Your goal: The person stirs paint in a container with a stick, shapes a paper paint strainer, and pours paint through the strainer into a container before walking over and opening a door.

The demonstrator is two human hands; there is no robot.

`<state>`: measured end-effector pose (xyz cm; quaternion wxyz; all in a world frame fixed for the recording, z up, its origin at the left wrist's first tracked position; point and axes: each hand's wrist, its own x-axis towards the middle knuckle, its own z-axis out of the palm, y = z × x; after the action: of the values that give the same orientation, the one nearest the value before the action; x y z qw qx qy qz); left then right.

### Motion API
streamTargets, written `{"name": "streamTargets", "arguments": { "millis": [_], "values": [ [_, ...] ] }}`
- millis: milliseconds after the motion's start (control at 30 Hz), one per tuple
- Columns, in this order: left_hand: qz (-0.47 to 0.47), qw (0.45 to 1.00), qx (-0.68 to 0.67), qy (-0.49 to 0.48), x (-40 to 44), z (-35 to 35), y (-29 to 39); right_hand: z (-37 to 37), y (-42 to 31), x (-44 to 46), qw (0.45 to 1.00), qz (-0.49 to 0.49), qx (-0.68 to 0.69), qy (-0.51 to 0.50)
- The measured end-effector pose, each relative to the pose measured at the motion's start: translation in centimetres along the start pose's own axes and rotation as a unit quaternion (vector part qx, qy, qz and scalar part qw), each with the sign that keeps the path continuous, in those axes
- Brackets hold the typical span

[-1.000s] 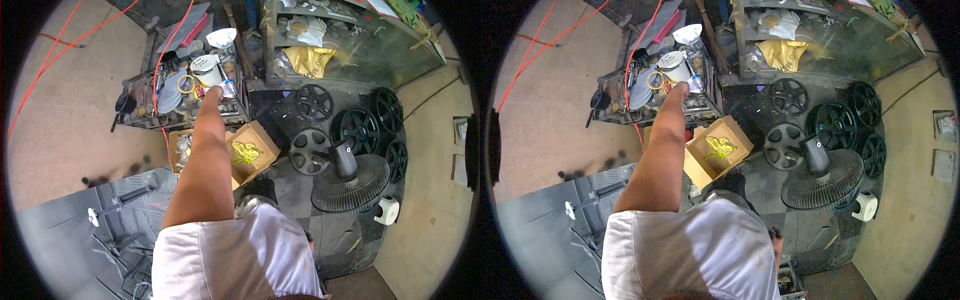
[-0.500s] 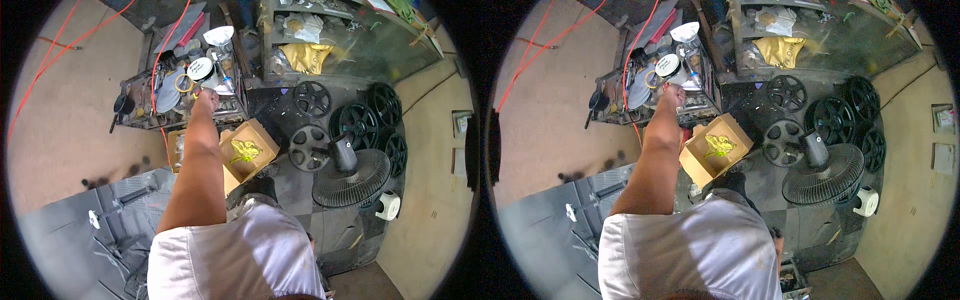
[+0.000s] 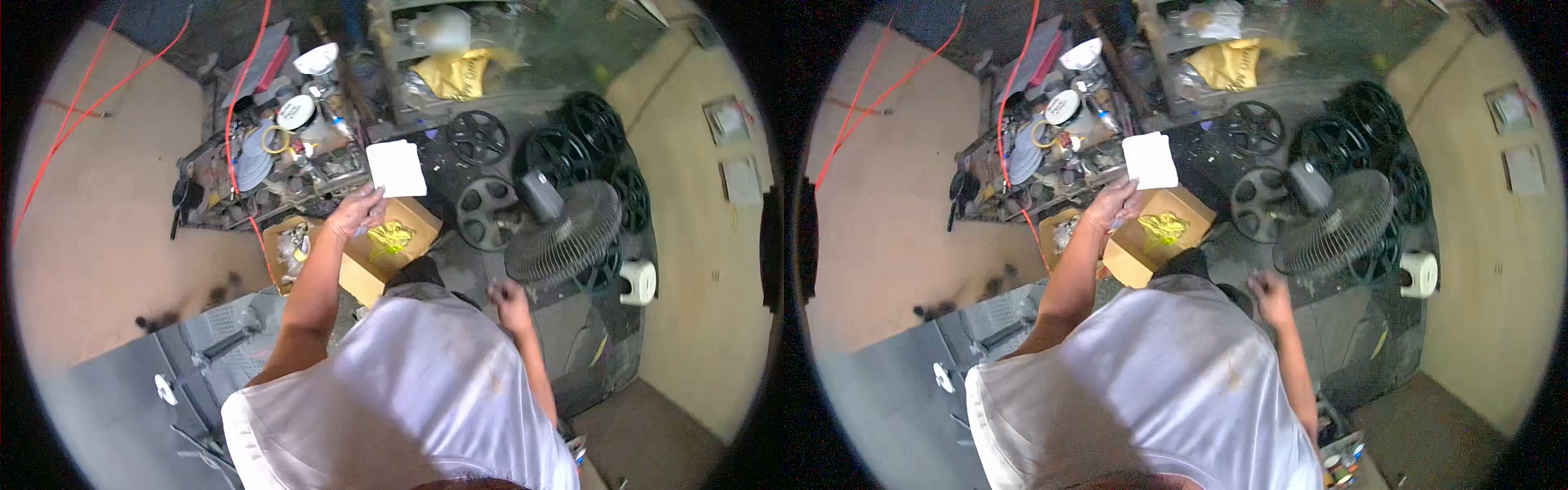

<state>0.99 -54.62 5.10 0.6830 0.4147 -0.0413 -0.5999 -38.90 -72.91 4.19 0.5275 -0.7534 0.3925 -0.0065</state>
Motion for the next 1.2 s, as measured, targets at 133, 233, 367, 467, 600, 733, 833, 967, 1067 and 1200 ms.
{"name": "streamTargets", "arguments": {
  "millis": [133,233,367,467,600,733,833,967,1067,1200],
  "values": [
    [0.013,0.976,0.156,-0.153,-2.4,5.8,-3.5,-2.6,-12.5,1.0,0.988,-0.132,-0.002,0.082],
    [0.043,0.961,0.239,-0.131,-5.9,11.4,-5.3,-1.8,-15.8,-1.0,0.971,-0.172,0.121,0.118],
    [0.078,0.925,0.348,-0.134,-9.4,13.0,-9.2,-1.3,-15.6,-7.1,0.96,-0.21,0.139,0.12],
    [0.067,0.923,0.363,-0.11,-13.4,14.0,-11.3,-0.2,-13.7,-11.3,0.939,-0.192,0.276,0.073],
    [0.084,0.926,0.35,-0.112,-17.9,14.7,-14.1,1.1,-10.5,-15.4,0.929,-0.166,0.33,0.004],
    [0.071,0.932,0.334,-0.12,-20.7,13.9,-15.6,2.3,-10.1,-18.9,0.948,-0.239,0.206,0.047],
    [0.098,0.935,0.326,-0.103,-21.9,12.1,-17.1,3.7,-10.9,-20.3,0.942,-0.312,0.087,0.091],
    [0.116,0.946,0.303,-0.024,-23.7,11.1,-18.0,5.9,-12.4,-20.0,0.927,-0.334,-0.011,0.168],
    [-0.024,0.994,0.05,-0.098,-24.4,8.8,-17.6,8.4,-13.0,-19.0,0.96,-0.255,-0.037,0.113],
    [-0.124,0.988,-0.07,-0.067,-24.2,5.8,-16.3,13.9,-13.8,-17.6,0.958,-0.26,-0.099,0.064]
  ]
}}
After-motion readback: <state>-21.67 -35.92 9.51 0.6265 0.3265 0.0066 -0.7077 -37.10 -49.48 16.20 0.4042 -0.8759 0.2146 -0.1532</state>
